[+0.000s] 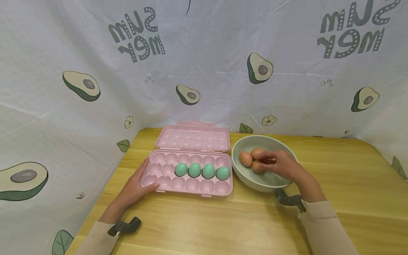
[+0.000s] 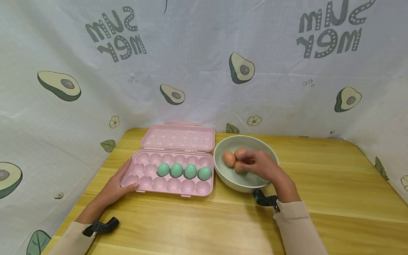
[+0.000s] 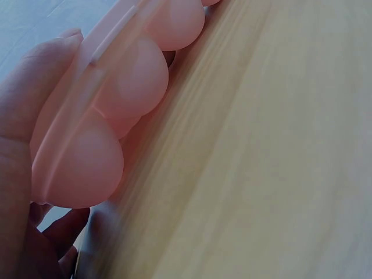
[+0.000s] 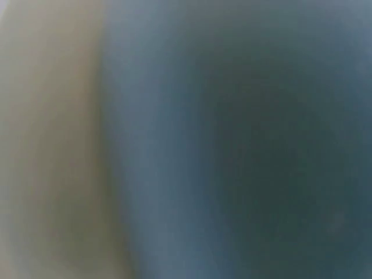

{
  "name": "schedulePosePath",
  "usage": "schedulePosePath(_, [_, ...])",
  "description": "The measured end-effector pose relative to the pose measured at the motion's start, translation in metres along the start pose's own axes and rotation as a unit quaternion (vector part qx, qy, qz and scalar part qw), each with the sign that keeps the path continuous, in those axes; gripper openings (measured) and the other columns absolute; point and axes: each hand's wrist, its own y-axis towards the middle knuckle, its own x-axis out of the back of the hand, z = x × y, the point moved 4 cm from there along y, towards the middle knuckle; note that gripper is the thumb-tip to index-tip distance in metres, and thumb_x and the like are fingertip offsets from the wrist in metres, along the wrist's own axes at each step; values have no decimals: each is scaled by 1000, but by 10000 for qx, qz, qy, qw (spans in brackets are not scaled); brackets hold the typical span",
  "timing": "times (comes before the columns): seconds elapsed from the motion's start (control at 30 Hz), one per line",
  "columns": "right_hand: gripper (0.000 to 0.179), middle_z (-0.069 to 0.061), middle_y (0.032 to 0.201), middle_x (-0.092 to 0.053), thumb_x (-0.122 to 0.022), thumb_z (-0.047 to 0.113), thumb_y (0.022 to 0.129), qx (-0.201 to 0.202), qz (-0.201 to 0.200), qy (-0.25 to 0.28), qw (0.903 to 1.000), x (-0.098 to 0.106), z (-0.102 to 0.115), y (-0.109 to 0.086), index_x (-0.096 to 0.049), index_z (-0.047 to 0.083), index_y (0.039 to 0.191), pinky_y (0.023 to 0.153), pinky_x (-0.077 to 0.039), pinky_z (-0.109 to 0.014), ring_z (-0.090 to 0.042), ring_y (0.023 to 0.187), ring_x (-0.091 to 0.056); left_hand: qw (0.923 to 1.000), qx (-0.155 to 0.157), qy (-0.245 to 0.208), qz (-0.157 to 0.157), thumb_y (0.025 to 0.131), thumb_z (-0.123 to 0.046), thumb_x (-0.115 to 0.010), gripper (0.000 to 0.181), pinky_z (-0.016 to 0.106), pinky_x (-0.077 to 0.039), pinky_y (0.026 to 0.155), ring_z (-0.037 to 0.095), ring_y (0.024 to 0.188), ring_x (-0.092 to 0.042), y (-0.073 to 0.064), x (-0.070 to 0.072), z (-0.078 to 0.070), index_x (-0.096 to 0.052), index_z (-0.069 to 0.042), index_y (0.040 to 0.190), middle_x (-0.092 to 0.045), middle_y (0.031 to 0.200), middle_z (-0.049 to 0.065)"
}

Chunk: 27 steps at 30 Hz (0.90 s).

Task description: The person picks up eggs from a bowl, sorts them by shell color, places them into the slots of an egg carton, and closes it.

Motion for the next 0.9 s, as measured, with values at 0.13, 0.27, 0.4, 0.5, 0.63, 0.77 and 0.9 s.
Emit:
schedulePosePath(0.13, [31,-7,103,-72,-77,19,82,59,86,-168,9998,-2,1,0,-73,2,108,84,-54,-35,-25,99,-66,10000,10,-5,10,78,-39,-77,105,62,-19,111,41,143,-19,0,0,0,-12,-13,156,-16,160,15])
schedulePosePath(0.27, [30,-3,102,-73,-78,21,82,52,113,-334,9994,-1,1,-1,-73,5,107,83,-53,-30,-20,98,-65,10000,-4,5,1,78,-38,-77,105,62,-19,111,41,143,-19,0,0,0,-12,-14,156,-16,159,15])
schedulePosePath(0.4, [30,-2,102,-73,-78,23,81,85,128,-392,9991,0,3,-1,-74,7,107,83,-52,-29,-19,97,-64,10000,-11,20,-9,78,-38,-77,105,62,-20,111,41,142,-20,0,0,0,-12,-13,156,-17,159,15])
schedulePosePath(0.5, [31,-2,102,-72,-78,24,81,120,156,-412,9990,0,4,-1,-74,7,107,83,-51,-29,-18,97,-64,10000,-17,25,-16,78,-38,-77,105,62,-20,111,41,142,-20,0,0,-1,-12,-13,156,-17,159,15])
schedulePosePath(0.63, [32,-2,103,-72,-78,24,81,87,210,-423,9988,-1,4,0,-73,7,108,82,-50,-27,-18,95,-63,10000,-34,12,-29,78,-38,-77,105,62,-20,111,41,143,-20,0,1,-1,-13,-13,156,-17,159,15])
schedulePosePath(0.77, [33,-3,104,-72,-79,25,80,19,272,-388,9989,-2,4,-1,-73,7,108,83,-49,-28,-17,96,-62,10000,-23,3,-27,77,-38,-78,105,62,-20,111,41,143,-20,0,1,-1,-13,-13,156,-17,159,15])
schedulePosePath(0.9, [33,-2,104,-72,-79,26,80,-6,277,-379,9989,-2,4,-2,-73,8,107,83,-49,-28,-17,96,-62,10000,-4,2,-21,77,-38,-78,105,62,-20,111,41,143,-20,0,1,-1,-13,-13,156,-17,159,15])
